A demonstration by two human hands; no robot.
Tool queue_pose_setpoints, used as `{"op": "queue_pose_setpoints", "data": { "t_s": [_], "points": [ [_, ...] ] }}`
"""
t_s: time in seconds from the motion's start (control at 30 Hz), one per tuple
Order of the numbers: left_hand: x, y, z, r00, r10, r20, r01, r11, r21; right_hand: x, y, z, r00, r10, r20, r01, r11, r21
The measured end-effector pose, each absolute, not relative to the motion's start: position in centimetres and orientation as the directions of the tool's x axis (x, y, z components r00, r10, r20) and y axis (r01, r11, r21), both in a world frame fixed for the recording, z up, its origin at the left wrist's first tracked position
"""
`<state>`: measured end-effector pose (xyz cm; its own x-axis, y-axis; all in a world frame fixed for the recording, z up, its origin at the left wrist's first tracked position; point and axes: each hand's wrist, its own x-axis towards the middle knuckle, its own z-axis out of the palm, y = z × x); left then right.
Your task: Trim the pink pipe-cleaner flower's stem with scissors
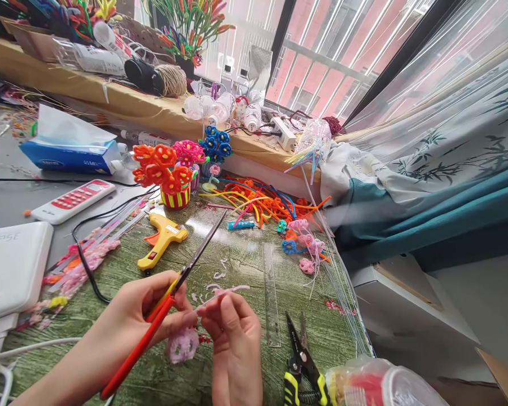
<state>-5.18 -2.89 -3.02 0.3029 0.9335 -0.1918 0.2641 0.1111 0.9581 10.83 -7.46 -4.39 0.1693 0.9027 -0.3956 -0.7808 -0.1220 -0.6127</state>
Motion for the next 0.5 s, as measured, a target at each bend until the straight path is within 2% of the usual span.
{"op": "queue_pose_setpoints", "data": {
  "t_s": [0.23,0.43,0.5],
  "points": [
    [-6.3,-3.3,-4.5,0.327,0.916,-0.232,0.189,0.177,0.966,9.8,-7.7,-3.5,0.248,0.907,-0.340,-0.658,-0.100,-0.746],
    [-6.4,-3.3,-4.7,0.338,0.919,-0.204,0.175,0.152,0.973,10.6,-7.6,-5.7,0.123,0.961,-0.247,-0.510,-0.152,-0.847],
    [-6.3,-3.1,-4.4,0.331,0.923,-0.195,0.193,0.136,0.972,10.7,-7.6,-5.9,0.142,0.966,-0.214,-0.476,-0.123,-0.871]
  ]
}}
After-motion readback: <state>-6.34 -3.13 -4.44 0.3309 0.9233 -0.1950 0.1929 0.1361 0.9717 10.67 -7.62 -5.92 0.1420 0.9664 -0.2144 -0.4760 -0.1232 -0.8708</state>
